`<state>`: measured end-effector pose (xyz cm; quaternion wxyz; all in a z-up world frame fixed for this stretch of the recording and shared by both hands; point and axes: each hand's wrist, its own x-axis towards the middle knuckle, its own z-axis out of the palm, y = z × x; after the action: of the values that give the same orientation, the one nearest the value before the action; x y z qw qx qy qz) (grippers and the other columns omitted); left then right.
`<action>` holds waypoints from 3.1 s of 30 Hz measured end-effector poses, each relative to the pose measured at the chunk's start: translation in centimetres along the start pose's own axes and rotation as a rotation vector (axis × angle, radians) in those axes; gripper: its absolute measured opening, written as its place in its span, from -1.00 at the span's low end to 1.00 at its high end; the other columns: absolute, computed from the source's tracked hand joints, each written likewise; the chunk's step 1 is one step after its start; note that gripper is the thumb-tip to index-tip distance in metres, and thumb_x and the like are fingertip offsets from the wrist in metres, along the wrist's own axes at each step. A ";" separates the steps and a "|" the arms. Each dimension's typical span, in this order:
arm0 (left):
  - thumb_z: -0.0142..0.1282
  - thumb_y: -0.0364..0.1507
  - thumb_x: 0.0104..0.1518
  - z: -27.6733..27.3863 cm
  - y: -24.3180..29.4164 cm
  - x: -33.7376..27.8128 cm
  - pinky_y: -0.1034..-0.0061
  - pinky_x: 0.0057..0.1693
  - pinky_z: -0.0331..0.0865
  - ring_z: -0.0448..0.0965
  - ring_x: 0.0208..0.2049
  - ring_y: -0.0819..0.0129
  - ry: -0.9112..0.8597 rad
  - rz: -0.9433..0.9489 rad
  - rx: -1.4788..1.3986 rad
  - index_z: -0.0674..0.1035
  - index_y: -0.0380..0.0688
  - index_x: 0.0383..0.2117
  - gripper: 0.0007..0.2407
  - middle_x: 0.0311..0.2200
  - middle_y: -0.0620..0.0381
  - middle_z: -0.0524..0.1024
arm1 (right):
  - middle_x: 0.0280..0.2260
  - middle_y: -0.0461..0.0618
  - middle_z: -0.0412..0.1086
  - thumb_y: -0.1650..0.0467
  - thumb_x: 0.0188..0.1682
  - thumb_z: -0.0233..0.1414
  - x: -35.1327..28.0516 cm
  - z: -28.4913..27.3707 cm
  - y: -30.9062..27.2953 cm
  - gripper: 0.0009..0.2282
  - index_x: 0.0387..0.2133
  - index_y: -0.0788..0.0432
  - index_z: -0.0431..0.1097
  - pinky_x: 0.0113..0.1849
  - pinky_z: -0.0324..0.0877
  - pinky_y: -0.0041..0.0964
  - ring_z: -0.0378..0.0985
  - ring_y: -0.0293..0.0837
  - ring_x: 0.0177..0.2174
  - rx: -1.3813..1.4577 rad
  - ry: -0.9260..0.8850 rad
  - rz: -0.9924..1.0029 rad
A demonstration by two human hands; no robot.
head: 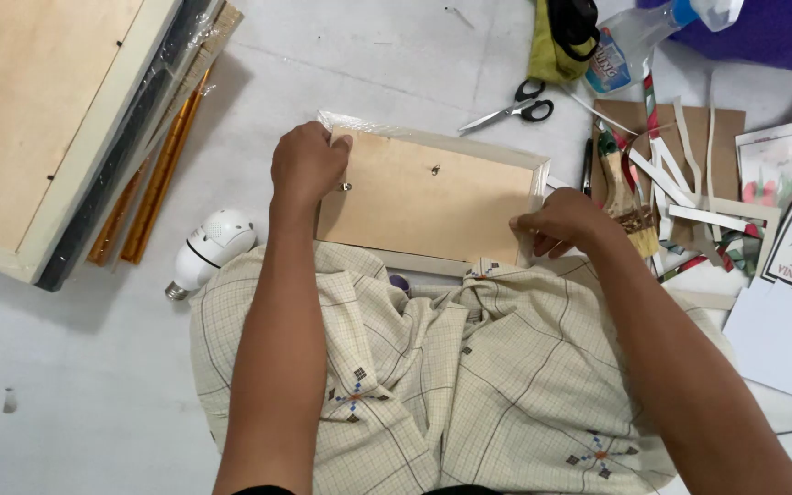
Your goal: Assembling a picture frame by inserting the backing board and securing the fasteners with a hand tool.
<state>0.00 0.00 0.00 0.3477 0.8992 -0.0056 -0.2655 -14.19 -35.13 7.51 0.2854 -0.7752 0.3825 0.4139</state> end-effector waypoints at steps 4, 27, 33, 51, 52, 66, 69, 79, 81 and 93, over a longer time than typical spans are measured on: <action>0.18 -0.25 0.13 -1.1 0.5 -0.8 0.04 -0.10 0.49 0.65 -0.15 -0.22 -0.012 0.011 -0.012 0.66 -0.33 -0.17 -0.66 -0.32 -0.19 0.63 | -0.33 0.59 0.51 0.21 -0.18 0.28 -0.6 -0.7 -0.6 -0.44 -0.29 0.67 0.43 -0.28 0.55 0.15 0.65 0.37 -0.33 0.071 0.035 0.024; 0.17 -0.21 0.12 -1.5 0.1 -1.0 -0.04 -0.04 0.49 0.61 -0.04 -0.29 -0.166 -0.048 0.025 0.61 -0.41 -0.02 -0.55 -0.18 -0.31 0.60 | -0.43 0.53 0.53 0.32 -0.17 0.26 1.0 -0.3 0.0 -0.59 -0.40 0.62 0.50 -0.33 0.58 0.10 0.66 0.33 -0.43 0.030 0.073 -0.040; 0.17 -0.14 0.11 -0.6 -0.2 -1.1 0.02 -0.07 0.50 0.63 -0.09 -0.23 -0.118 -0.061 0.041 0.64 -0.33 -0.07 -0.54 -0.24 -0.22 0.62 | -0.42 0.55 0.52 0.33 -0.15 0.26 0.9 -0.1 -0.1 -0.59 -0.38 0.64 0.49 -0.34 0.58 0.12 0.65 0.35 -0.42 0.040 0.074 -0.044; 0.20 -0.18 0.18 -2.5 2.3 -4.0 0.06 0.05 0.46 0.48 0.03 -0.38 -0.012 -0.005 0.075 0.66 -0.32 -0.08 -0.60 -0.07 -0.31 0.46 | -0.43 0.52 0.52 0.31 -0.22 0.31 0.2 -0.2 -0.5 -0.57 -0.43 0.63 0.50 -0.30 0.57 0.13 0.66 0.33 -0.41 0.032 0.076 -0.037; 0.22 -0.21 0.18 -2.6 2.4 -4.1 0.05 0.09 0.45 0.43 0.06 -0.41 0.010 0.009 0.072 0.66 -0.35 -0.08 -0.61 -0.03 -0.33 0.40 | -0.44 0.51 0.53 0.31 -0.23 0.32 0.3 -0.1 -0.6 -0.58 -0.45 0.62 0.51 -0.31 0.58 0.11 0.66 0.32 -0.43 0.028 0.084 -0.033; 0.23 -0.23 0.17 -1.6 0.8 -2.5 0.11 -0.12 0.51 0.61 -0.15 -0.28 0.017 0.056 0.074 0.71 -0.30 -0.17 -0.67 -0.24 -0.26 0.50 | -0.49 0.49 0.53 0.32 -0.17 0.24 1.0 0.0 -0.5 -0.62 -0.48 0.59 0.52 -0.33 0.58 0.04 0.66 0.30 -0.46 -0.003 0.077 -0.020; 0.23 -0.24 0.18 -1.8 0.8 -2.5 0.13 -0.12 0.50 0.61 -0.15 -0.25 0.026 0.061 0.068 0.70 -0.32 -0.15 -0.67 -0.24 -0.24 0.48 | -0.45 0.50 0.54 0.31 -0.16 0.21 1.4 0.1 -0.4 -0.61 -0.45 0.60 0.52 -0.30 0.57 0.03 0.66 0.31 -0.43 -0.021 0.060 -0.013; 0.25 -0.25 0.17 -2.4 1.0 -3.1 0.10 -0.16 0.48 0.65 -0.24 -0.24 -0.023 0.063 0.027 0.72 -0.30 -0.28 -0.71 -0.36 -0.25 0.56 | -0.35 0.69 0.48 0.29 -0.16 0.25 -0.4 -0.6 -0.8 -0.50 -0.34 0.72 0.44 -0.21 0.53 0.24 0.61 0.47 -0.31 0.119 -0.005 -0.030; 0.25 -0.23 0.17 -2.9 1.0 -3.2 0.13 -0.16 0.48 0.66 -0.24 -0.20 -0.056 0.055 0.016 0.72 -0.29 -0.25 -0.70 -0.36 -0.23 0.58 | -0.33 0.71 0.46 0.33 -0.14 0.22 -0.4 -0.8 -0.8 -0.52 -0.33 0.74 0.43 -0.20 0.52 0.25 0.60 0.49 -0.29 0.119 -0.016 -0.026; 0.27 -0.20 0.07 -2.5 -0.1 -2.3 0.23 -0.24 0.46 0.65 -0.41 -0.01 -0.055 0.047 -0.142 0.67 -0.16 -0.50 -0.74 -0.54 -0.08 0.57 | -0.21 0.70 0.45 0.38 -0.11 0.18 2.6 -1.1 0.3 -0.53 -0.13 0.71 0.37 -0.16 0.51 0.30 0.57 0.53 -0.21 0.110 -0.087 0.026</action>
<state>-0.80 2.02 2.56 0.4163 0.8643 -0.0173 -0.2816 -13.00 -37.09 5.80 0.3386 -0.7346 0.4019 0.4291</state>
